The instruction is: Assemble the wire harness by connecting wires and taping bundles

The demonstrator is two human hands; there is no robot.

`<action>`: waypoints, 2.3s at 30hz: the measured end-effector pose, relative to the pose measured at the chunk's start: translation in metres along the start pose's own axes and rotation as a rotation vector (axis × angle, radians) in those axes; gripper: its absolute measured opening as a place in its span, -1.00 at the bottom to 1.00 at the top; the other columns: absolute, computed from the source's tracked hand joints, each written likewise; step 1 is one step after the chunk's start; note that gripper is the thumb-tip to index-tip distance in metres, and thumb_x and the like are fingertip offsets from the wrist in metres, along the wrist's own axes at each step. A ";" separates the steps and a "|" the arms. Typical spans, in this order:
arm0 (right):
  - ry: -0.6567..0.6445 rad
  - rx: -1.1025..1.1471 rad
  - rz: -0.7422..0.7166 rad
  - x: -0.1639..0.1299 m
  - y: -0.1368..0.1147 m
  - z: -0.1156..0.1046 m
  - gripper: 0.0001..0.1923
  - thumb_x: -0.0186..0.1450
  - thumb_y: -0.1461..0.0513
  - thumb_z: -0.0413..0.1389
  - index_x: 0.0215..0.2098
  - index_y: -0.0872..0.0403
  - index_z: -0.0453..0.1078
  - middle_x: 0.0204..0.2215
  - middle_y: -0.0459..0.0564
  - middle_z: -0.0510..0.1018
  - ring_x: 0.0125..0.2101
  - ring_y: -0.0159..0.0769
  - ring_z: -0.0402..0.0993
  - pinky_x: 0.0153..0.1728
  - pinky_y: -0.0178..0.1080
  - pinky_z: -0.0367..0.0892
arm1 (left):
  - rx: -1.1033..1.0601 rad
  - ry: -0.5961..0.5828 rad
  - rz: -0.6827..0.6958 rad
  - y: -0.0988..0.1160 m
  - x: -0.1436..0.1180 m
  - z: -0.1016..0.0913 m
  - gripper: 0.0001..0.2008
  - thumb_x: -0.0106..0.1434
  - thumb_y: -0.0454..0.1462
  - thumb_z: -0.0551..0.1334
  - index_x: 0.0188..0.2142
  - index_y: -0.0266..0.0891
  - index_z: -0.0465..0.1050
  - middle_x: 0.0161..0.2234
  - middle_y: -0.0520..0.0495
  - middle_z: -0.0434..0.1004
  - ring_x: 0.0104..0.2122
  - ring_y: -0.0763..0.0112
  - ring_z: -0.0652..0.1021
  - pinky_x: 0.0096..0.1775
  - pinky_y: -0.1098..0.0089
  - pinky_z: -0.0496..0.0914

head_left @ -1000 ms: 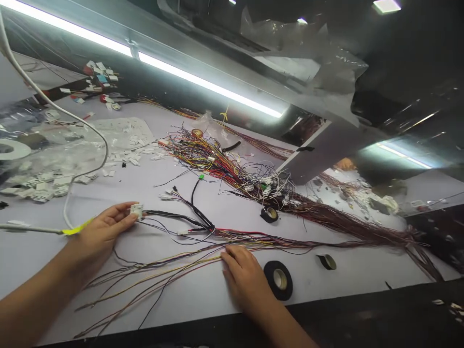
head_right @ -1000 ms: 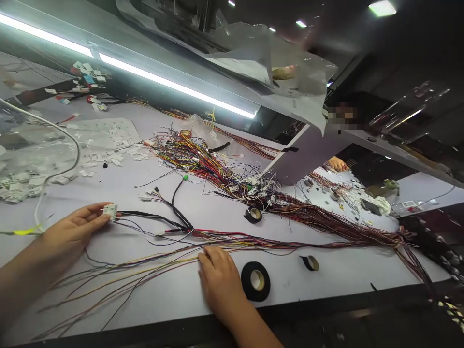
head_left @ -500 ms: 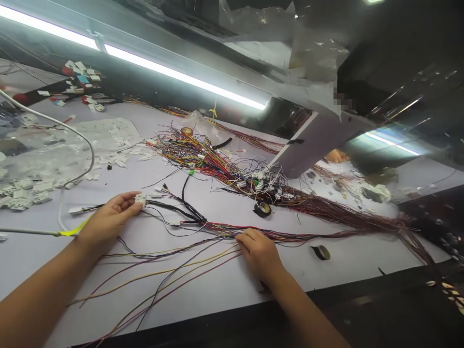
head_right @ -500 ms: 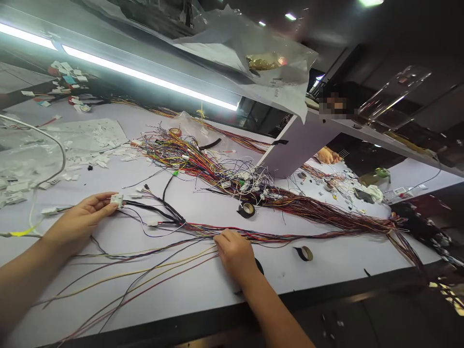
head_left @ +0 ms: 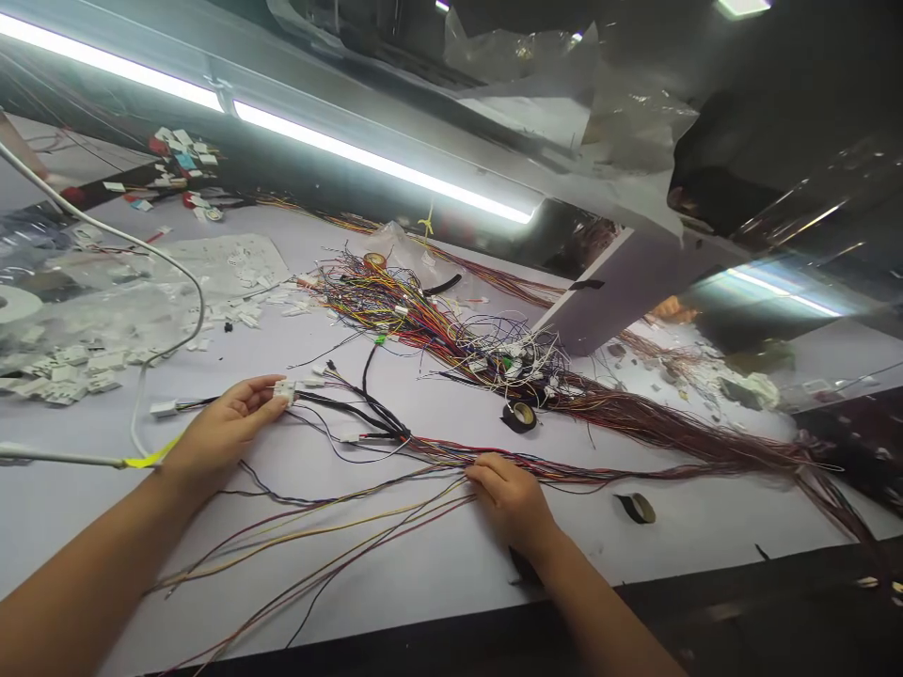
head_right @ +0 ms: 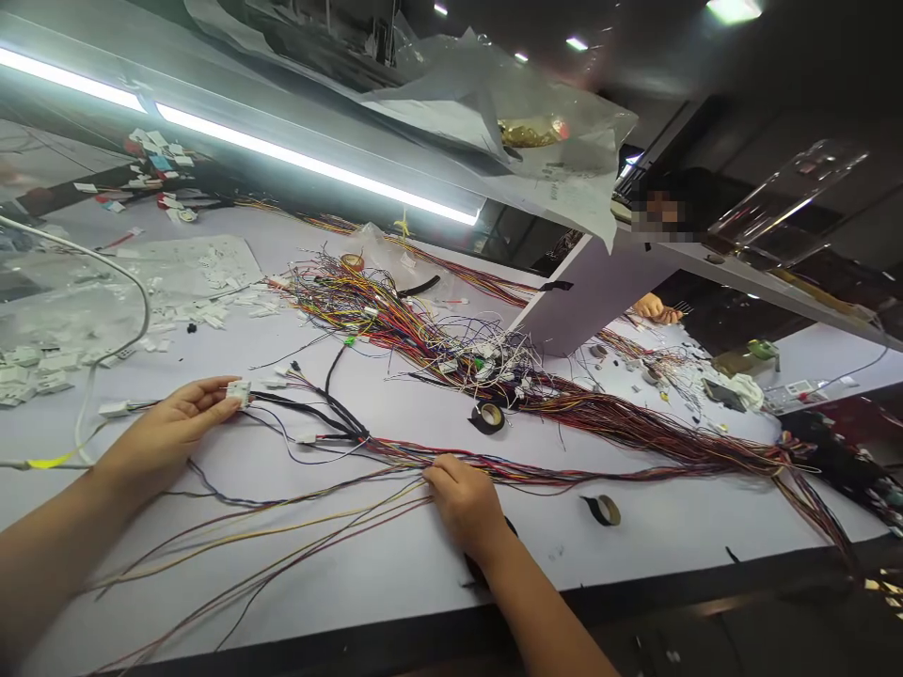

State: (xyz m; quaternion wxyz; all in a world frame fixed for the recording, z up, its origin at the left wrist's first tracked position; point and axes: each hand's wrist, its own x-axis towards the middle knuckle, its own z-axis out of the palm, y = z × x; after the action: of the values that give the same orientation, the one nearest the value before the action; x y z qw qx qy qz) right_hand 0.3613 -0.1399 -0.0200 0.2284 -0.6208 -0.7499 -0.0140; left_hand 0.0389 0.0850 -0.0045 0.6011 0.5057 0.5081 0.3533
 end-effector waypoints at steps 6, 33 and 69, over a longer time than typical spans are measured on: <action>-0.048 0.079 -0.106 -0.013 0.004 -0.012 -0.73 0.32 0.44 -0.02 -0.10 0.06 0.37 -0.19 0.08 0.52 -0.20 -0.25 0.46 -0.21 -0.24 0.40 | -0.012 -0.010 -0.006 -0.002 0.002 -0.002 -0.36 -0.09 0.04 0.44 -0.04 -0.13 0.41 -0.27 0.05 0.51 -0.21 0.40 0.48 -0.13 0.43 0.40; -0.009 0.102 -0.252 0.065 -0.062 0.022 -0.88 0.38 0.29 0.00 -0.34 0.06 0.30 -0.48 -0.06 0.45 -0.43 -0.30 0.32 -0.34 -0.24 0.15 | -0.137 0.023 0.099 -0.002 0.003 -0.004 -0.49 0.00 -0.10 0.41 -0.06 -0.21 0.44 -0.33 0.00 0.53 -0.27 0.36 0.52 -0.05 0.30 0.34; 0.083 0.660 -0.005 0.178 -0.142 0.067 -0.90 0.28 0.32 0.11 -0.37 0.04 0.43 -0.44 -0.08 0.47 -0.40 -0.35 0.39 -0.36 -0.30 0.30 | -0.496 -0.004 -0.013 -0.013 -0.058 -0.002 -0.76 0.07 -0.17 0.41 -0.27 -0.19 0.55 -0.44 0.01 0.57 -0.42 0.43 0.52 -0.21 0.39 0.40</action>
State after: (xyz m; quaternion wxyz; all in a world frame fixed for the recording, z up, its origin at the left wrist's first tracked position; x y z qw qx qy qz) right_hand 0.1841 0.0125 0.0215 0.4477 -0.5104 -0.7054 0.2039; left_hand 0.0226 0.0280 -0.0019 0.7102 0.3399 0.4078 0.4624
